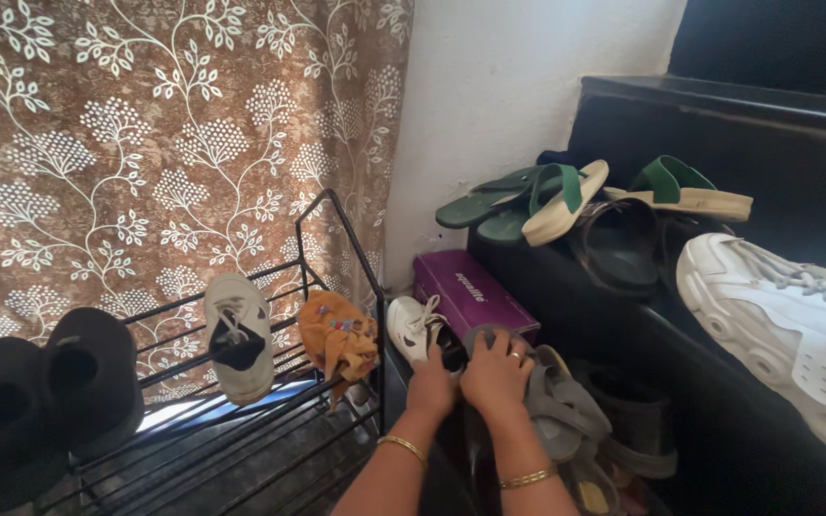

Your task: The person wipes a metal shoe rack with a cloth, then picks up several pairs of shoes from a nearby surface and wipes each one individually. The cleaned shoes are placed on the rack. The person handles dark slip-on shoes and white sneakers.

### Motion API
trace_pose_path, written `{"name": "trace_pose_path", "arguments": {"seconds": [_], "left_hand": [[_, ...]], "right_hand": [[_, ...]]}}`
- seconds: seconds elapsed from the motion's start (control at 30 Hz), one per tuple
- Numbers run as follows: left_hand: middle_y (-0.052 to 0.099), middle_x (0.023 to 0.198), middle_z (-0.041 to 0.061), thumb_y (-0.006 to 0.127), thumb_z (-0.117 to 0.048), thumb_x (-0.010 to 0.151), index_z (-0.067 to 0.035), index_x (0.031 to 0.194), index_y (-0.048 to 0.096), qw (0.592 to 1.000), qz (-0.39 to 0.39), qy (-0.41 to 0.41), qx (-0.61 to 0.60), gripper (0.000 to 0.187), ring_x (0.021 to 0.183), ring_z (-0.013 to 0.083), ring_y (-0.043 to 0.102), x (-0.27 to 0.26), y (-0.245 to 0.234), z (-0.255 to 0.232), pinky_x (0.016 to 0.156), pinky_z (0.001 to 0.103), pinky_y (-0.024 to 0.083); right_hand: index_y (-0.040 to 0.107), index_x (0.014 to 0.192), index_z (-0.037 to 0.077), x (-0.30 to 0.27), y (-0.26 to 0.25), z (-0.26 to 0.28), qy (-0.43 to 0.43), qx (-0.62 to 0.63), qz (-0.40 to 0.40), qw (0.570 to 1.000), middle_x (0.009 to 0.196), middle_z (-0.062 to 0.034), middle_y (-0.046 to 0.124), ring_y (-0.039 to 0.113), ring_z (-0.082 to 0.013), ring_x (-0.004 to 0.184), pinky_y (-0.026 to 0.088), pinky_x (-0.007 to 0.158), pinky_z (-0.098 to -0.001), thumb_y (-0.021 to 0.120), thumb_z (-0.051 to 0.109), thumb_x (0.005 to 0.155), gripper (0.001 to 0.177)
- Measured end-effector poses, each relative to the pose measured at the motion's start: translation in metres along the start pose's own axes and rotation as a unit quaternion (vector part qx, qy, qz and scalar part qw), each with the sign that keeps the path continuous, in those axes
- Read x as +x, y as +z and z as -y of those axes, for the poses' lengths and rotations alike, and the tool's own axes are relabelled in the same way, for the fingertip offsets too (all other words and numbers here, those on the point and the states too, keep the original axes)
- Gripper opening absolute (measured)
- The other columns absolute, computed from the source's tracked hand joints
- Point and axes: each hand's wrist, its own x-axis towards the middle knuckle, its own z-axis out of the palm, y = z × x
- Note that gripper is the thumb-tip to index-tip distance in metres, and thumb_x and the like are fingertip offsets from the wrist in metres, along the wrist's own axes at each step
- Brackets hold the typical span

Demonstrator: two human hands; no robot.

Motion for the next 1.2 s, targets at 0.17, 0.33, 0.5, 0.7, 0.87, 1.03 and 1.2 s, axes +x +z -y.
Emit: {"name": "trace_pose_path", "arguments": {"seconds": [0.17,0.33,0.5,0.7,0.87,1.03,1.2], "left_hand": [[0.06,0.123,0.023,0.083,-0.018,0.075,-0.007,0.115,0.055,0.99,-0.104,0.07,-0.071,0.05,0.113,0.0457,0.061,0.001,-0.021,0.004,0.094,0.051,0.051],[0.065,0.113,0.024,0.081,-0.016,0.077,-0.005,0.115,0.053,0.986,-0.112,0.107,-0.06,0.048,0.108,0.047,0.062,-0.039,-0.069,-0.031,0.09,0.053,0.05],[0.066,0.11,0.024,0.075,-0.011,0.083,-0.005,0.112,0.052,0.987,-0.084,0.132,-0.044,0.038,0.107,0.0478,0.062,-0.095,-0.136,-0.069,0.088,0.054,0.05],[0.068,0.105,0.023,0.072,-0.006,0.084,-0.001,0.115,0.056,0.954,-0.139,0.257,-0.064,0.035,0.103,0.045,0.065,-0.156,-0.228,-0.081,0.087,0.051,0.049],[0.068,0.105,0.021,0.07,0.0,0.084,0.0,0.139,0.052,0.919,-0.242,0.295,-0.096,0.059,0.101,0.042,0.067,-0.193,-0.29,-0.052,0.085,0.049,0.051],[0.066,0.095,0.018,0.072,-0.001,0.082,-0.001,0.143,0.05,0.917,-0.316,0.22,-0.108,0.065,0.087,0.0338,0.07,-0.199,-0.335,0.01,0.078,0.043,0.055],[0.067,0.102,0.019,0.07,0.0,0.082,0.002,0.143,0.048,0.909,-0.365,0.184,-0.083,0.065,0.088,0.0345,0.07,-0.176,-0.357,0.072,0.078,0.043,0.055]], "right_hand": [[0.056,0.139,0.014,0.005,0.0,-0.005,0.03,0.07,0.017,0.997,0.15,-0.0104,0.041,0.032,-0.0401,0.141,0.03,0.111,-0.0576,0.074,0.031,0.082,0.063],[0.062,0.133,0.016,0.001,-0.017,0.003,0.035,0.164,-0.029,0.985,0.137,-0.0082,0.057,0.047,-0.0344,0.133,0.036,0.108,-0.0592,0.071,0.031,0.085,0.051],[0.069,0.123,0.015,0.0,-0.038,0.008,0.032,0.179,-0.054,0.982,0.128,-0.0136,0.063,0.056,-0.0387,0.122,0.045,0.098,-0.0581,0.063,0.028,0.091,0.035],[0.064,0.111,0.008,-0.017,-0.062,0.048,-0.062,0.231,-0.153,0.959,0.112,-0.017,0.065,0.061,-0.0423,0.108,0.049,0.089,-0.054,0.062,0.022,0.093,0.023],[0.059,0.119,0.003,-0.025,-0.058,0.122,-0.183,0.271,-0.18,0.928,0.108,-0.0224,0.064,0.06,-0.0471,0.102,0.048,0.085,-0.0542,0.065,0.01,0.082,0.038],[0.042,0.147,0.011,-0.043,-0.041,0.219,-0.137,0.397,0.084,0.903,0.11,-0.0211,0.068,0.069,-0.0377,0.106,0.053,0.088,-0.047,0.081,0.026,0.078,0.081],[0.049,0.144,0.011,-0.05,-0.012,0.285,-0.258,0.401,0.031,0.879,0.114,-0.0252,0.069,0.067,-0.0421,0.109,0.054,0.089,-0.0462,0.087,0.025,0.068,0.087]]}}
